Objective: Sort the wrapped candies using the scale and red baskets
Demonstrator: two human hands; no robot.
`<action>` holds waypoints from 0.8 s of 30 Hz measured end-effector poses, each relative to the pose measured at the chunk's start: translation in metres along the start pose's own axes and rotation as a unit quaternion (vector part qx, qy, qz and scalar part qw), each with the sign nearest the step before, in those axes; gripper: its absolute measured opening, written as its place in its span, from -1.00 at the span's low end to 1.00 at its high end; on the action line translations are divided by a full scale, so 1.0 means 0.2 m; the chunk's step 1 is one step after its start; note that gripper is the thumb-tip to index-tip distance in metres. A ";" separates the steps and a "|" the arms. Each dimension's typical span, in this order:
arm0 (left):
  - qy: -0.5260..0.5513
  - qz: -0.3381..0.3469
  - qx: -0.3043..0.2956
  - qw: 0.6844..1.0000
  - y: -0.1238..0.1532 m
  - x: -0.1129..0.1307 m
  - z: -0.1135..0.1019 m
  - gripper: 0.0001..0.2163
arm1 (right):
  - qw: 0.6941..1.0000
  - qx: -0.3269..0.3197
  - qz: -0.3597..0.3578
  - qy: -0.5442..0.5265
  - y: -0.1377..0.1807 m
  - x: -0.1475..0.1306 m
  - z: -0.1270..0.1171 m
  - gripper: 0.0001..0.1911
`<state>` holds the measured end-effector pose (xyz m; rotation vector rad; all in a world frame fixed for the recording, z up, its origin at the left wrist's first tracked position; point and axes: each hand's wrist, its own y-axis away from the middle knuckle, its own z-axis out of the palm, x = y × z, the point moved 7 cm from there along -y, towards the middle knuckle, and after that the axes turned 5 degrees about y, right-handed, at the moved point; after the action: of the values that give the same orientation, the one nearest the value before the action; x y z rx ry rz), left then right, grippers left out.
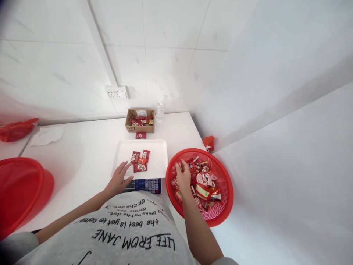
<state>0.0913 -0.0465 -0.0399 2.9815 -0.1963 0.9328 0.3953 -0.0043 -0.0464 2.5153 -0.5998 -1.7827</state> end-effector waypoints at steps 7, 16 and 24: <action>0.002 0.025 -0.032 0.999 -0.03 0.01 0.03 -0.50 | 0.976 -0.167 -0.120 0.076 0.17 -0.34 0.23 -0.40; -0.045 0.024 -0.058 0.997 -0.18 0.00 0.09 -0.39 | 0.926 -0.148 -0.103 0.331 0.36 0.06 0.26 -0.29; -0.096 0.106 -0.097 0.985 -0.39 0.12 0.23 -0.37 | 0.917 -0.131 -0.084 0.367 0.44 0.12 0.24 -0.30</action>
<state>0.1467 0.0252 -0.0622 2.9030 -0.5809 0.5959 0.3321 -0.0823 -0.0660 2.7890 -0.0963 -0.7325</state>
